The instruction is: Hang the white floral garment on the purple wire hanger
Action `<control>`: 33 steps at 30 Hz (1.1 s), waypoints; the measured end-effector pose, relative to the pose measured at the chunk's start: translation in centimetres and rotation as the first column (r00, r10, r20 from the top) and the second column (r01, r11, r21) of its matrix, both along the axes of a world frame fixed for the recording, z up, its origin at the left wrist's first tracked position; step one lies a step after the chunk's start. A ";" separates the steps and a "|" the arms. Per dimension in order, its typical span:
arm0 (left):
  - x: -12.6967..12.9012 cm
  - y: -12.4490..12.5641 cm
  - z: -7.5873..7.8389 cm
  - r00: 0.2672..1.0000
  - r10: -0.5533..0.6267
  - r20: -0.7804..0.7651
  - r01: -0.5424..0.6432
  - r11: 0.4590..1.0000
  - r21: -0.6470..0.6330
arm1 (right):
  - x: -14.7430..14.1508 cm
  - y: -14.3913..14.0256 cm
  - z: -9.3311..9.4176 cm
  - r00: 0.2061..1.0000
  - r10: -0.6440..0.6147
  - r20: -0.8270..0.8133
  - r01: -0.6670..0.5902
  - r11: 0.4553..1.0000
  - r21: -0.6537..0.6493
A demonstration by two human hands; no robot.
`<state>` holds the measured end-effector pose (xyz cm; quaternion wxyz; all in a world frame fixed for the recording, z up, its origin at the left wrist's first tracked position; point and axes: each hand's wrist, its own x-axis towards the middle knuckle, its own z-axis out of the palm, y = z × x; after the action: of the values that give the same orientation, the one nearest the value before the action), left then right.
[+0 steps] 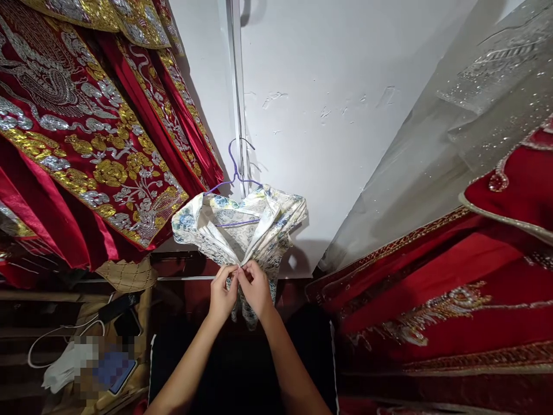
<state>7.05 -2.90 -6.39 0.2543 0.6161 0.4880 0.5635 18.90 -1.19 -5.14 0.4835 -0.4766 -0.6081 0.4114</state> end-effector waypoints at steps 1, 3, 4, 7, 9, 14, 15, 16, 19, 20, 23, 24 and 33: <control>0.1 -0.1 0.0 1.000 0.005 0.008 -0.005 1.000 0.000 | 0.0 0.0 0.0 1.000 -0.005 -0.018 0.005 1.000 0.002; 0.1 -0.2 -0.1 1.000 0.009 0.021 -0.009 1.000 -0.002 | 0.0 -0.1 0.0 1.000 0.001 -0.030 -0.001 1.000 0.002; 0.2 -0.2 -0.1 1.000 0.007 0.022 -0.006 1.000 -0.004 | 0.1 -0.1 -0.1 1.000 0.010 -0.025 -0.010 1.000 0.001; 0.0 -0.3 -0.3 1.000 0.006 0.015 -0.006 1.000 -0.008 | 0.5 0.0 0.1 0.996 0.081 -0.049 -0.085 0.993 -0.080; -0.2 -0.3 -0.6 1.000 0.025 0.009 -0.025 1.000 -0.012 | 0.7 0.1 0.7 0.981 0.161 -0.111 -0.180 0.967 -0.182; -0.1 0.5 -0.9 0.998 0.061 0.036 -0.060 0.998 -0.027 | 0.6 2.2 6.4 0.975 0.069 -0.212 -0.097 0.988 -0.122; 0.0 0.7 -0.8 0.998 0.055 0.036 -0.054 0.998 -0.026 | 0.5 3.1 8.3 0.975 0.048 -0.219 -0.066 0.995 -0.075; 0.2 1.1 -0.7 0.998 0.046 0.029 -0.046 0.999 -0.021 | 0.4 4.1 10.3 0.969 0.015 -0.249 -0.024 0.999 -0.034; 0.4 2.1 -0.2 0.999 -0.002 -0.034 0.001 1.000 -0.006 | 0.2 6.9 15.5 0.902 -0.036 -0.430 0.052 0.998 0.024; 0.4 2.3 0.0 0.998 -0.018 -0.059 0.017 1.000 -0.004 | 0.1 7.5 16.6 0.887 -0.051 -0.459 0.081 0.996 0.045; 0.0 2.9 1.1 0.991 -0.072 -0.109 0.072 0.997 -0.010 | -0.1 7.5 17.7 0.883 -0.031 -0.468 0.079 0.993 0.083; -0.2 3.1 2.0 0.991 -0.087 -0.104 0.087 0.996 -0.005 | -0.2 7.1 17.5 0.889 -0.004 -0.458 0.052 0.994 0.091; -0.8 5.9 17.4 0.983 0.001 -0.181 0.060 0.942 0.329 | 0.5 4.3 17.3 0.972 0.074 -0.225 -0.042 0.989 0.141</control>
<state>6.29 3.01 11.03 0.1101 0.7057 0.3972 0.5763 19.40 3.10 12.15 0.5695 -0.3739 -0.5883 0.4356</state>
